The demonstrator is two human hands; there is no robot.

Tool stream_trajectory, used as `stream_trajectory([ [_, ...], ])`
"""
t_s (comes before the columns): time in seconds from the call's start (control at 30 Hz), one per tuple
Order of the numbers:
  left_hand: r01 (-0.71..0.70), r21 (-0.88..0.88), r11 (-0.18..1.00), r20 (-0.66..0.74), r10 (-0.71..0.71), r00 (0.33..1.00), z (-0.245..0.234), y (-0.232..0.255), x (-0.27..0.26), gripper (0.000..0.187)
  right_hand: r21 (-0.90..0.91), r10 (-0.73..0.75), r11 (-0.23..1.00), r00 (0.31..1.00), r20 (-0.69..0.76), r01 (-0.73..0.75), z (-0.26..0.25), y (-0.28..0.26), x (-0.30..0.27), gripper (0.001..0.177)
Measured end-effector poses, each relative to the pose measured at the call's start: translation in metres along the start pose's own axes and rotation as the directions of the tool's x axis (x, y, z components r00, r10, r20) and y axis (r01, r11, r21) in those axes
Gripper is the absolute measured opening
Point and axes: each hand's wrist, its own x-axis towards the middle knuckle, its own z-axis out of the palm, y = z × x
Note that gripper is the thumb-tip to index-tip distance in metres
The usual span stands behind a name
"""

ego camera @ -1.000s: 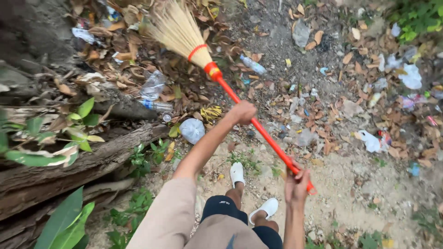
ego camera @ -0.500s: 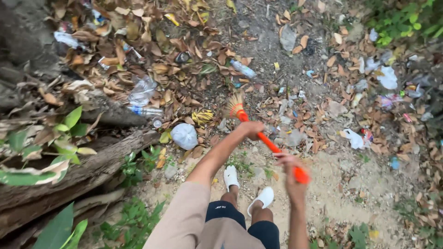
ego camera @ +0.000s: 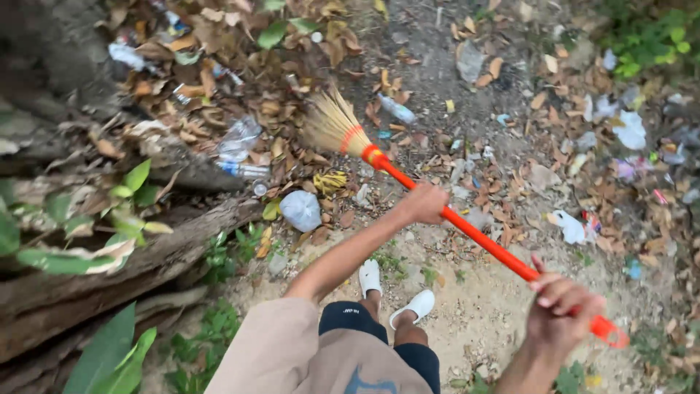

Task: Sweeping leaves and trash in an outdoor area using a broom.

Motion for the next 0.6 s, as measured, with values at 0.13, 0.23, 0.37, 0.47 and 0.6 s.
stream_trajectory([
  [0.13, 0.142, -0.313, 0.939, 0.038, -0.137, 0.99, 0.008, 0.016, -0.038, 0.02, -0.053, -0.022, 0.998, 0.962, 0.273, 0.038, 0.069, -0.028, 0.037, 0.06],
  [0.23, 0.158, -0.431, 0.889, 0.129, -0.112, 0.985, 0.066, -0.036, -0.084, 0.027, -0.314, 0.213, 0.946, 0.888, 0.409, -0.082, 0.097, 0.035, 0.022, 0.043],
  [0.37, 0.151, -0.257, 0.955, 0.154, -0.114, 0.981, 0.138, -0.142, -0.151, 0.026, -0.415, 0.294, 0.909, 0.774, 0.562, -0.043, 0.157, 0.09, -0.028, 0.038],
  [0.47, 0.255, -0.271, 0.928, 0.005, -0.263, 0.965, 0.049, -0.111, -0.159, 0.015, -0.226, 0.096, 0.971, 0.74, 0.666, 0.077, 0.179, 0.056, -0.013, 0.04],
  [0.6, 0.307, -0.494, 0.814, -0.047, -0.377, 0.925, -0.034, -0.061, -0.138, 0.025, -0.12, 0.016, 0.987, 0.664, 0.748, 0.111, 0.214, 0.008, 0.028, 0.045],
])
